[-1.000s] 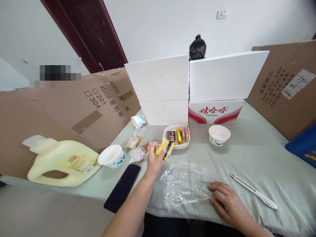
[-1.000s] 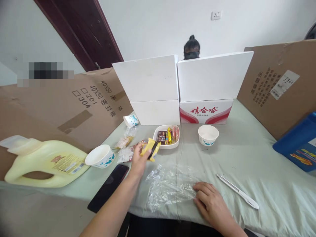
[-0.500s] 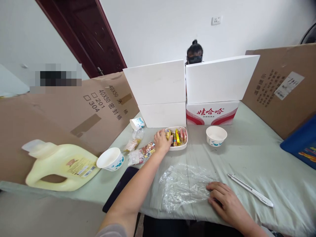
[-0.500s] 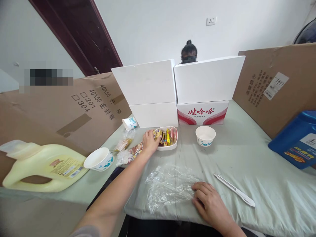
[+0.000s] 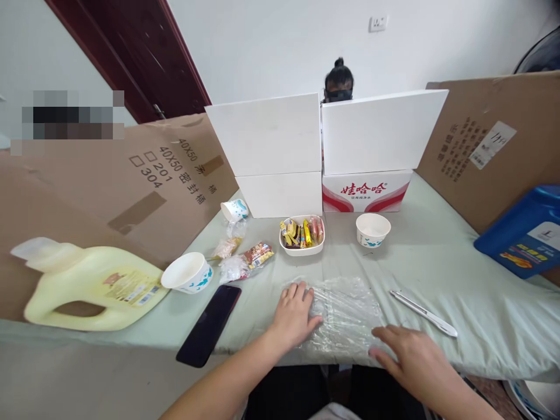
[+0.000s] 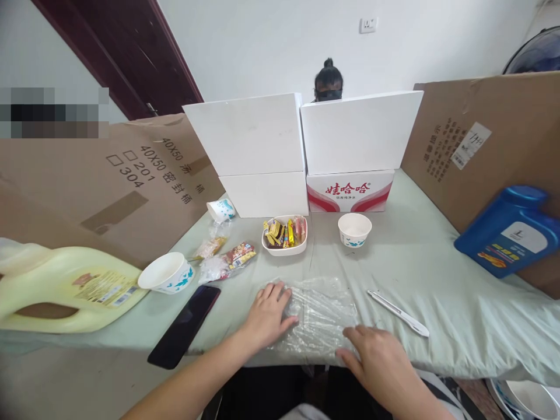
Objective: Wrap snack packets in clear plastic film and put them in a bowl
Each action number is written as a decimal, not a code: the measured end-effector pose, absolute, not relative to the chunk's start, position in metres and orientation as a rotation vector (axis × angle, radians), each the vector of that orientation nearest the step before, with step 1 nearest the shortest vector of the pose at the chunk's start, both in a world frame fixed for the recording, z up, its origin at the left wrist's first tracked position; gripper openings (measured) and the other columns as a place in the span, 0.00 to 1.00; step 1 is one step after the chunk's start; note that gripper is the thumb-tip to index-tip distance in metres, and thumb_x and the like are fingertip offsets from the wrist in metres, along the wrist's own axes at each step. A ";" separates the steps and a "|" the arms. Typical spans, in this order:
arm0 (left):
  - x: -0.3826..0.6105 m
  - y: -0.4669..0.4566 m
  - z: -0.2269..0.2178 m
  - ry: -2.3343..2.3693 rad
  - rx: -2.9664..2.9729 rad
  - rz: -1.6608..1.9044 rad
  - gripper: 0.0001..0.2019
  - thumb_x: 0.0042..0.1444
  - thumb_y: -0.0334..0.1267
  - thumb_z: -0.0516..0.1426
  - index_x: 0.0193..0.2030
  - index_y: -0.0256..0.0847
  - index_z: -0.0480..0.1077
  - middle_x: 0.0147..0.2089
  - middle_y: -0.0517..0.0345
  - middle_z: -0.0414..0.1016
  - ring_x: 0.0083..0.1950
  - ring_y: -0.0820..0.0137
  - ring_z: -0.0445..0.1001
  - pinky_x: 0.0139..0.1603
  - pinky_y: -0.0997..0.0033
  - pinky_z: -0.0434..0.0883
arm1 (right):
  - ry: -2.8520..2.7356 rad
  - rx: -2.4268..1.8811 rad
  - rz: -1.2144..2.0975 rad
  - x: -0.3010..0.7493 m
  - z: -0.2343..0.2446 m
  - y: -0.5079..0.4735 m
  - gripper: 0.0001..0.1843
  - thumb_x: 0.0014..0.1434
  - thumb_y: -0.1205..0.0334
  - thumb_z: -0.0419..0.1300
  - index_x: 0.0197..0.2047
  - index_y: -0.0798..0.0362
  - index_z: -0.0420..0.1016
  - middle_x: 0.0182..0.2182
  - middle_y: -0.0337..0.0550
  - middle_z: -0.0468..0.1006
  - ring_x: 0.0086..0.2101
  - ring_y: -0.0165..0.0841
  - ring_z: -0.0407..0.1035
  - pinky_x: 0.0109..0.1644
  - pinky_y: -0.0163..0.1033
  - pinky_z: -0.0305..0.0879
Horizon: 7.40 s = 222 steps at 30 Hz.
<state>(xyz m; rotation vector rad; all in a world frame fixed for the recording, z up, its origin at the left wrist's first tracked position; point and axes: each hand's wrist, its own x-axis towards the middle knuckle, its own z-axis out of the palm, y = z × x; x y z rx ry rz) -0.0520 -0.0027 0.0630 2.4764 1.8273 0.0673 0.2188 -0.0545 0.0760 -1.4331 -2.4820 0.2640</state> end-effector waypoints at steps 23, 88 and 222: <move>-0.101 -0.034 0.074 1.137 2.515 0.570 0.28 0.52 0.53 0.62 0.56 0.41 0.67 0.57 0.46 0.70 0.62 0.55 0.64 0.64 0.51 0.61 | -2.317 -1.385 0.279 0.207 0.049 0.014 0.26 0.67 0.46 0.45 0.57 0.52 0.70 0.58 0.52 0.70 0.62 0.44 0.56 0.63 0.55 0.55; -0.089 0.073 0.044 2.012 1.892 0.687 0.13 0.56 0.37 0.60 0.48 0.44 0.69 0.34 0.61 0.75 0.36 0.68 0.75 0.38 0.73 0.67 | -2.107 -2.235 -0.077 0.213 0.036 0.004 0.10 0.66 0.61 0.45 0.37 0.52 0.65 0.31 0.46 0.78 0.31 0.37 0.75 0.29 0.37 0.56; -0.020 -0.037 0.027 0.936 2.291 0.748 0.26 0.51 0.37 0.61 0.58 0.41 0.63 0.52 0.50 0.74 0.55 0.58 0.70 0.60 0.54 0.64 | -2.179 -1.764 0.254 0.133 0.030 0.049 0.17 0.66 0.62 0.45 0.52 0.54 0.69 0.47 0.51 0.76 0.41 0.37 0.73 0.41 0.38 0.64</move>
